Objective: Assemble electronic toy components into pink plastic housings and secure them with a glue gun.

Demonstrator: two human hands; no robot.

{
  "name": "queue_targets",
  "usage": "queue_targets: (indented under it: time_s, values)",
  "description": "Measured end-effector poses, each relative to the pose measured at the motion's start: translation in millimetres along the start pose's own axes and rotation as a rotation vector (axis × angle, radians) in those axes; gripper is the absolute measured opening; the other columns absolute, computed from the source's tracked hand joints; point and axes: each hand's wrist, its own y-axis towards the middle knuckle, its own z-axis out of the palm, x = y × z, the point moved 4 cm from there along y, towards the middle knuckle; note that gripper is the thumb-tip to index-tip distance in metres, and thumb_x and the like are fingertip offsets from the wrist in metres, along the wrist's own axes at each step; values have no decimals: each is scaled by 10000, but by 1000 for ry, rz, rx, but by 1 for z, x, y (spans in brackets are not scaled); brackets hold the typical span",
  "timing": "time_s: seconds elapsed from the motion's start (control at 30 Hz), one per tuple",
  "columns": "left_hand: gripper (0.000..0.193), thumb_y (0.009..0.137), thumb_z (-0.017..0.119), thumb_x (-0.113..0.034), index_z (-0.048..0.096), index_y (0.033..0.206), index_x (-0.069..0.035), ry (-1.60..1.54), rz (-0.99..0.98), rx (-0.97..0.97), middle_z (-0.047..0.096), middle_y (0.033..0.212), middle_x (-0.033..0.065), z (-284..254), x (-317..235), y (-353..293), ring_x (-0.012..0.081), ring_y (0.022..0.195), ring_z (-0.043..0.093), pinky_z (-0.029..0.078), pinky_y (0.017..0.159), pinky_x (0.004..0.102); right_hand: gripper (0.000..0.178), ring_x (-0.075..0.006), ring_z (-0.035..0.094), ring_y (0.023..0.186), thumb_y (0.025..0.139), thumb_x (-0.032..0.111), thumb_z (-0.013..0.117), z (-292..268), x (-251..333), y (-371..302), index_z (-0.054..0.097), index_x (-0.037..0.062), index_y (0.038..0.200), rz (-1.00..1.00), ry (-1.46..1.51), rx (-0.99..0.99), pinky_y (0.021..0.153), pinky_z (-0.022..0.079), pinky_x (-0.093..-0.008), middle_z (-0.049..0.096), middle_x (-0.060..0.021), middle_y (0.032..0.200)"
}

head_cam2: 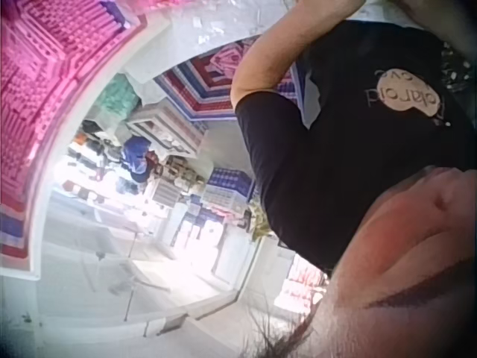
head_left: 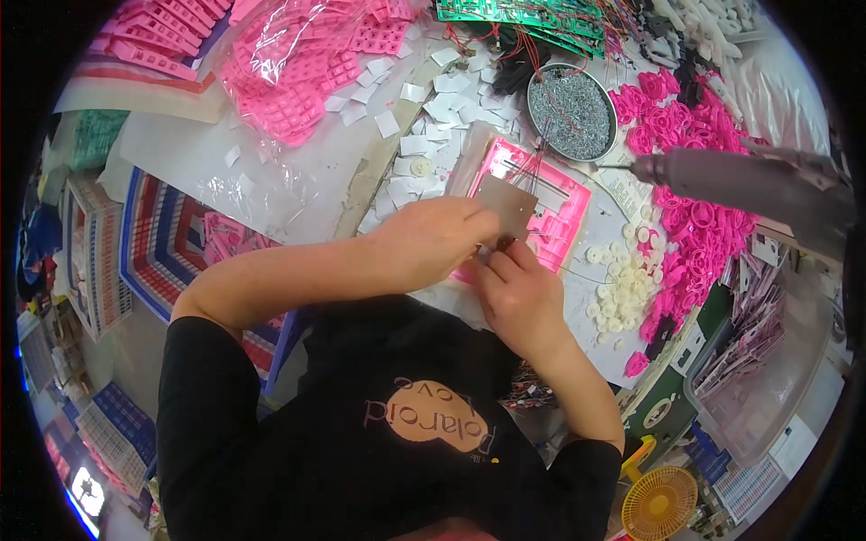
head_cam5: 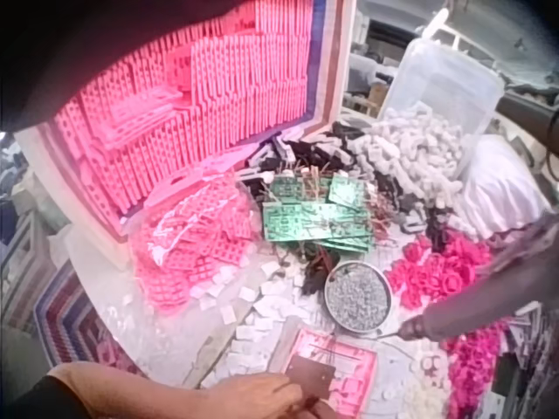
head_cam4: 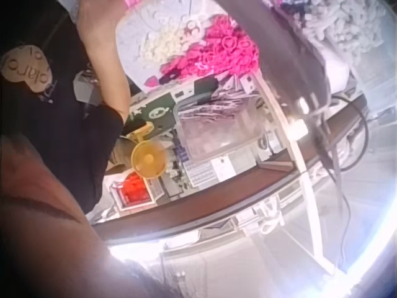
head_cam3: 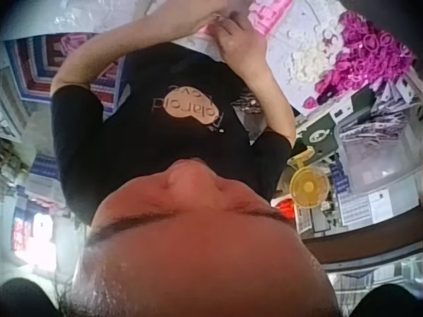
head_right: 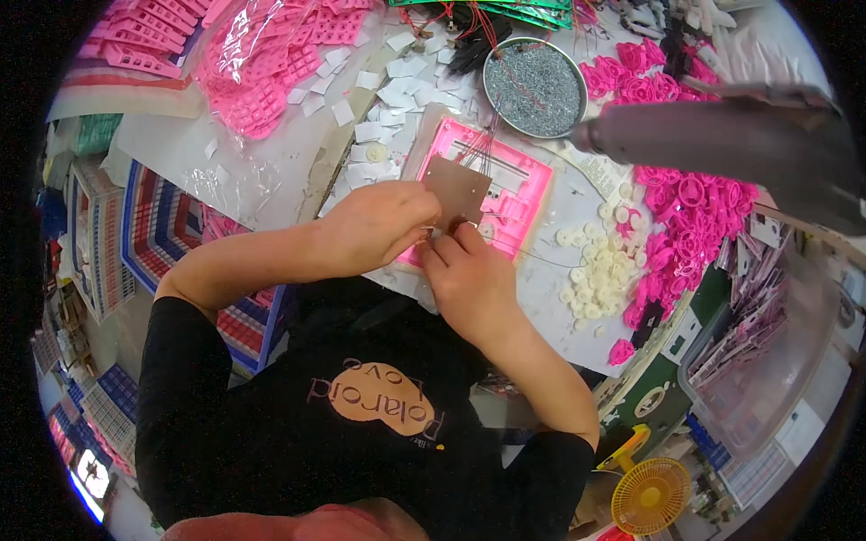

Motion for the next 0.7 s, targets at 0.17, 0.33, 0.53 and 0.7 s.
queue_targets:
  time_s: [0.17,0.33,0.53,0.7]
  values:
    - [344,815,726,-82,564,1118,-50,-170,-333,-442,570,886,101,-43,13,14,276,826,599,470,700,389,264,-246,612,879,755,103,712,-4,0,-6,716,105,1019,109,80,137,638,548,-355,623,-29,850]
    - [243,846,718,-65,589,1049,-31,37,-64,-283,567,867,115,-30,-6,-43,281,821,571,458,736,381,300,-232,611,839,772,120,725,-2,-2,-16,721,109,1072,74,82,-1,604,523,-330,612,-33,830]
    - [114,848,691,-31,579,859,-10,-122,-119,-171,563,847,109,-20,2,-54,261,761,560,445,669,344,346,-212,595,757,791,145,750,-4,-4,-14,710,80,1129,70,41,-70,533,485,-329,576,-28,762]
    - [98,851,677,-6,581,832,-3,-122,-52,-315,604,881,105,-40,-6,-28,180,663,554,433,602,298,372,-205,576,709,806,126,756,-1,0,-9,702,78,1171,97,-16,-46,529,472,-330,558,-25,742]
